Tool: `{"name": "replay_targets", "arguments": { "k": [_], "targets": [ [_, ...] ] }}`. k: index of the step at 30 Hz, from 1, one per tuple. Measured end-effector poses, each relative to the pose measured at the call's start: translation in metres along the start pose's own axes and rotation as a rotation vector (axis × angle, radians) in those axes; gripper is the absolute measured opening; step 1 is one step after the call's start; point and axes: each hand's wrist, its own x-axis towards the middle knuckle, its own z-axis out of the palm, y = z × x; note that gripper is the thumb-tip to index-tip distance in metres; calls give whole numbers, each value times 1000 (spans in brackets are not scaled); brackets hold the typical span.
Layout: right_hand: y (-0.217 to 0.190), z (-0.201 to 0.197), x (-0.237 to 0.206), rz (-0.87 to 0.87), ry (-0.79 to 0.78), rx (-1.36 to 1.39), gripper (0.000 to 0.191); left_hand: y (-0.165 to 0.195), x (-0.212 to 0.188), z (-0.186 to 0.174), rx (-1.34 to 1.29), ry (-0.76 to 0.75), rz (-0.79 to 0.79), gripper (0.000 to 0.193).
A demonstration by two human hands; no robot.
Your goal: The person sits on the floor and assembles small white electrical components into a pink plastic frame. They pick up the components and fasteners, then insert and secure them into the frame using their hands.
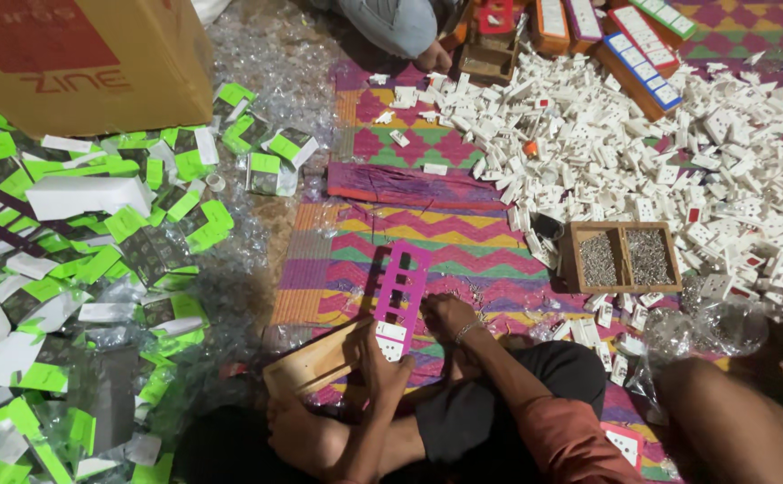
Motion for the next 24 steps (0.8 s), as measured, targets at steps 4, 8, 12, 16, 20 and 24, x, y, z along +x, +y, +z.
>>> {"name": "replay_targets", "arguments": {
  "k": [4, 8, 12, 16, 20, 24],
  "targets": [
    [-13, -11, 1, -7, -26, -2, 23, -3, -1, 2, -25, -4, -18, 97],
    [-20, -22, 2, 69, 33, -135, 17, -2, -1, 2, 2, 2, 7, 97],
    [-13, -26, 3, 324, -111, -128, 25, 5, 0, -2, 74, -8, -42, 97],
    [-3, -20, 2, 126, -74, -91, 28, 9, 0, -7, 119, -112, -217, 103],
    [8, -14, 2, 256, -100, -93, 18, 8, -1, -4, -118, -108, -148, 102],
    [21, -19, 2, 423, 61, -31, 23, 1, -4, 4, -607, -130, -275, 99]
  ]
}}
